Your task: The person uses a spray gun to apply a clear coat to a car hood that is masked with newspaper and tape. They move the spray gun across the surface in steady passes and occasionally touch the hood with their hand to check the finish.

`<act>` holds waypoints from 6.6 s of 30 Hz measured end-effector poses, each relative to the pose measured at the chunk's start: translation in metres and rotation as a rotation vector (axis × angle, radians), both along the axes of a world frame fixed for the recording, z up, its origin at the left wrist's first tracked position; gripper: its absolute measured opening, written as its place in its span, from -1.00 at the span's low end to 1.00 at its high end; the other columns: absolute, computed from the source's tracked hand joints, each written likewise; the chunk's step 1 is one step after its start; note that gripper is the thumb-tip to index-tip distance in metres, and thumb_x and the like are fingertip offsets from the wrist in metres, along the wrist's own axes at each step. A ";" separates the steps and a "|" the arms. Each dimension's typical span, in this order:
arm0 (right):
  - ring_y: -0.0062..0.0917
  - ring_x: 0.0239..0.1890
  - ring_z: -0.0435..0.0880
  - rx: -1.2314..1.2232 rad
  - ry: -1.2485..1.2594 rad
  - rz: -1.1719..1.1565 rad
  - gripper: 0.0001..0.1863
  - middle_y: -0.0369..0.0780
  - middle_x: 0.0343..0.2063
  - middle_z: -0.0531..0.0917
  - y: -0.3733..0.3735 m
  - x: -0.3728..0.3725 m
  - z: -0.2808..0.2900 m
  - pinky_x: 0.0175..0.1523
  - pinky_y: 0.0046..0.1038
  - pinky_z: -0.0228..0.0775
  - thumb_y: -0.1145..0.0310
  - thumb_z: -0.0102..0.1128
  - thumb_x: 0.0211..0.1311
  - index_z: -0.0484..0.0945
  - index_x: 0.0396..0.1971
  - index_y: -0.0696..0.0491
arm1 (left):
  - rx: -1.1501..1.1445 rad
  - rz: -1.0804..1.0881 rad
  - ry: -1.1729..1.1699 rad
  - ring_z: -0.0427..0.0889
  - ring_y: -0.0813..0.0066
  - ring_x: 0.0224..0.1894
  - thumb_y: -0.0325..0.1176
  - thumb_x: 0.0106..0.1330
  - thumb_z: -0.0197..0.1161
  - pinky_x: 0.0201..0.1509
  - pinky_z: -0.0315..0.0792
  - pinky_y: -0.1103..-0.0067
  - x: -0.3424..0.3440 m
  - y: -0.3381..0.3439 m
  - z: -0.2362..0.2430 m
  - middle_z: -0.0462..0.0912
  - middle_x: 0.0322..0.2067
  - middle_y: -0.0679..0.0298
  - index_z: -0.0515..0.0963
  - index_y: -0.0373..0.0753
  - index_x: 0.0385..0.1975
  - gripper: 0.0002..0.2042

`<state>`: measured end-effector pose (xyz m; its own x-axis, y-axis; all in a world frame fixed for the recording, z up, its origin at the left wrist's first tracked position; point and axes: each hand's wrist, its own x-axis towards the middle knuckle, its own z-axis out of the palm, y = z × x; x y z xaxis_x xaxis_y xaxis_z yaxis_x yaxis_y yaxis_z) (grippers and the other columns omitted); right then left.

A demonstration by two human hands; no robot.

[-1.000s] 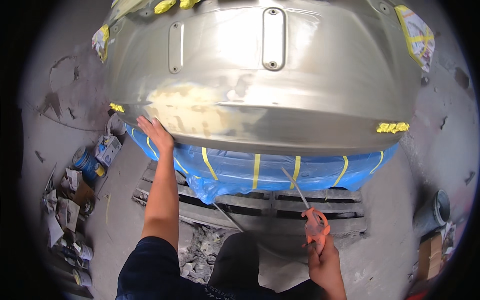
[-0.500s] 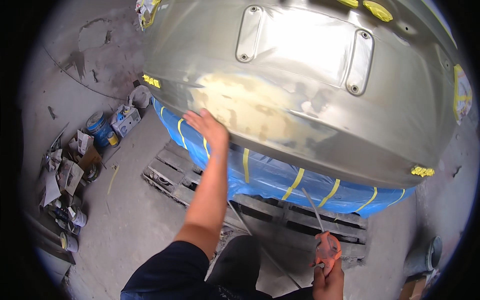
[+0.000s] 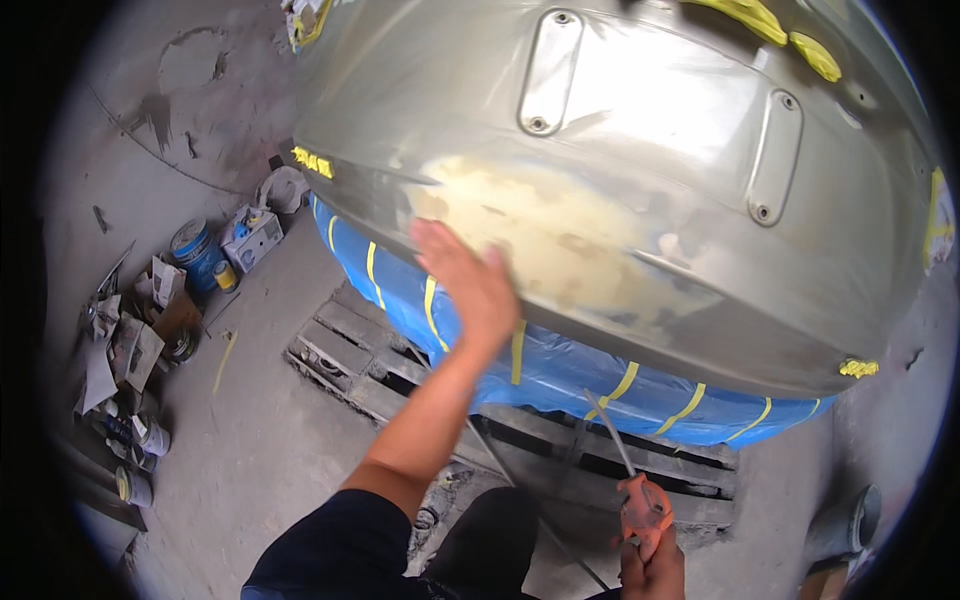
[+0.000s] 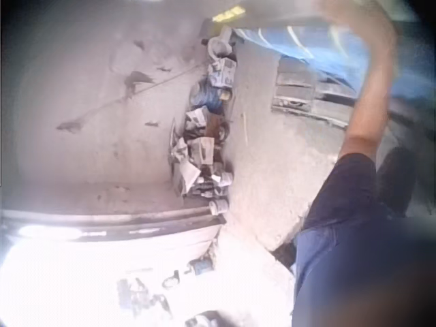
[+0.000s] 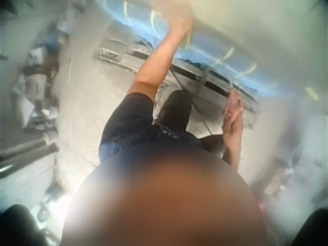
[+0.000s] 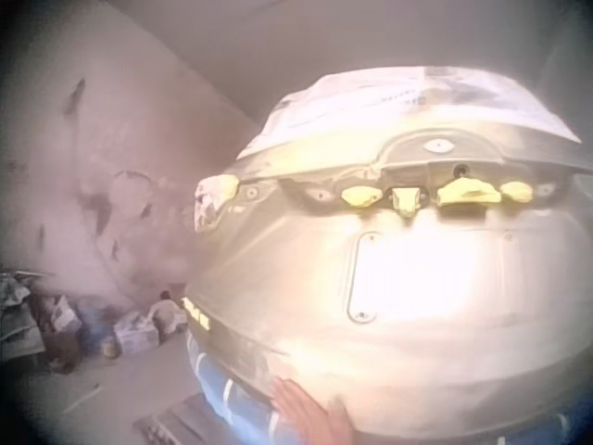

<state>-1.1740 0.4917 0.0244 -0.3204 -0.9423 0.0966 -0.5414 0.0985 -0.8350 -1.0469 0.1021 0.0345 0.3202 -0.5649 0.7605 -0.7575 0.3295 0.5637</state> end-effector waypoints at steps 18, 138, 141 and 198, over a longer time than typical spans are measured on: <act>-0.66 -0.54 0.55 -0.021 -0.256 -0.280 -0.71 -0.23 -0.33 0.67 -0.016 0.022 0.067 -0.39 -0.59 0.40 0.58 0.01 0.29 0.37 0.01 0.17 | -0.273 -0.585 -0.426 -0.02 -0.18 0.49 -0.01 0.29 0.20 0.52 -0.17 0.10 -0.023 0.045 0.083 0.05 0.40 -0.28 0.10 -0.59 0.35 -0.17; -0.36 0.19 0.44 0.189 -0.145 -0.027 -0.30 -0.04 0.37 0.24 -0.166 0.191 0.260 0.10 -0.35 0.42 0.61 -0.18 0.30 -0.06 0.45 0.08 | -0.466 -0.356 -0.315 0.04 -0.33 0.44 -0.06 0.36 0.16 0.43 -0.02 -0.09 0.237 -0.238 0.232 0.05 0.40 -0.29 0.03 -0.40 0.42 -0.23; -0.32 0.22 0.41 0.192 -0.152 0.003 -0.30 -0.02 0.43 0.15 -0.171 0.195 0.262 0.13 -0.31 0.40 0.63 -0.22 0.32 -0.10 0.46 0.06 | -0.492 -0.425 -0.300 0.07 -0.33 0.42 -0.05 0.39 0.13 0.40 0.03 -0.09 0.228 -0.222 0.243 0.09 0.38 -0.29 0.08 -0.40 0.40 -0.27; -0.40 0.00 0.48 0.101 -0.188 0.117 -0.42 -0.07 0.33 0.29 -0.275 0.289 0.329 -0.02 -0.41 0.47 0.44 -0.25 0.43 0.03 0.43 0.08 | 0.164 -0.332 0.427 -0.34 -0.10 0.54 -0.20 0.52 -0.22 0.53 -0.46 0.12 0.233 -0.238 0.235 -0.24 0.50 -0.13 -0.15 -0.50 0.44 -0.36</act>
